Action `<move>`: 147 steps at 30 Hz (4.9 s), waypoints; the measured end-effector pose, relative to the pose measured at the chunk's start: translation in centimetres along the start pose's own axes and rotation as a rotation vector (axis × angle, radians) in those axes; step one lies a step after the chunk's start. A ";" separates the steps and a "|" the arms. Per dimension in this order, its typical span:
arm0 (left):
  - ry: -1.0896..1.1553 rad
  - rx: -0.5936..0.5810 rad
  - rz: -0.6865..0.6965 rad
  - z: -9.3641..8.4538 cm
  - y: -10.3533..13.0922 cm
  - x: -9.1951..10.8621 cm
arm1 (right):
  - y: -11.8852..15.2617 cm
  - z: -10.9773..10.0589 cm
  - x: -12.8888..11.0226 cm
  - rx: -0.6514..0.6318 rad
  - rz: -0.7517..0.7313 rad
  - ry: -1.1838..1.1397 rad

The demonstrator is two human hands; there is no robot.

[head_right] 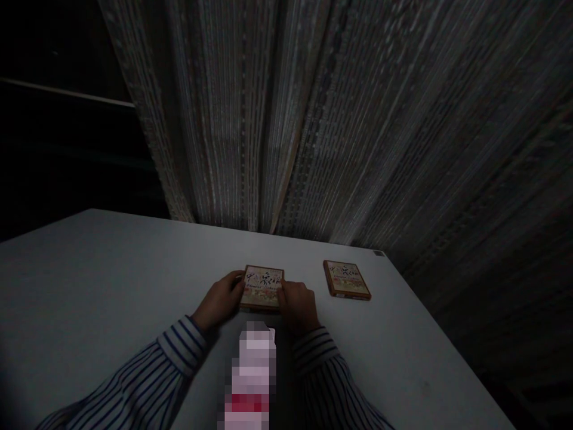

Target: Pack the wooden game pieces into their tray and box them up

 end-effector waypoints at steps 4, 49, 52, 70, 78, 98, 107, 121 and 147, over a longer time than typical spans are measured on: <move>0.186 0.011 -0.095 0.3 -0.5 -0.9 | 0.2 -0.1 0.2 0.022 0.009 -0.018; 1.163 0.050 -0.464 2.5 0.5 -2.0 | -0.2 -0.5 2.5 0.126 0.171 -0.596; 1.199 0.047 -0.455 2.2 0.6 -1.7 | -0.3 0.1 3.0 0.129 0.222 -0.900; 1.312 -0.051 -0.485 2.5 1.6 -0.1 | -0.2 1.2 3.9 0.070 0.353 -1.340; 1.274 -0.036 -0.502 2.2 1.9 0.0 | 0.1 0.5 3.8 0.088 0.316 -1.289; 1.134 -0.034 -0.524 0.5 3.7 2.2 | 2.6 -2.2 3.8 0.112 0.362 -1.287; 1.122 -0.059 -0.504 1.0 4.5 4.1 | 4.0 -3.4 4.8 0.125 0.368 -1.274; 0.956 -0.044 -0.469 2.2 5.1 5.2 | 6.6 -5.1 6.9 0.109 0.430 -1.220; 0.772 -0.215 -0.311 5.1 5.4 8.9 | 9.1 -7.2 10.4 0.146 0.362 -1.210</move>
Point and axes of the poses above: each hand's wrist, its own y-axis away from the middle knuckle, its own z-axis out of the palm, x = y × z, the point moved 8 cm from there along -y, towards the middle knuckle, and after that the axes turned 3 degrees about z, right-handed, at the moved point
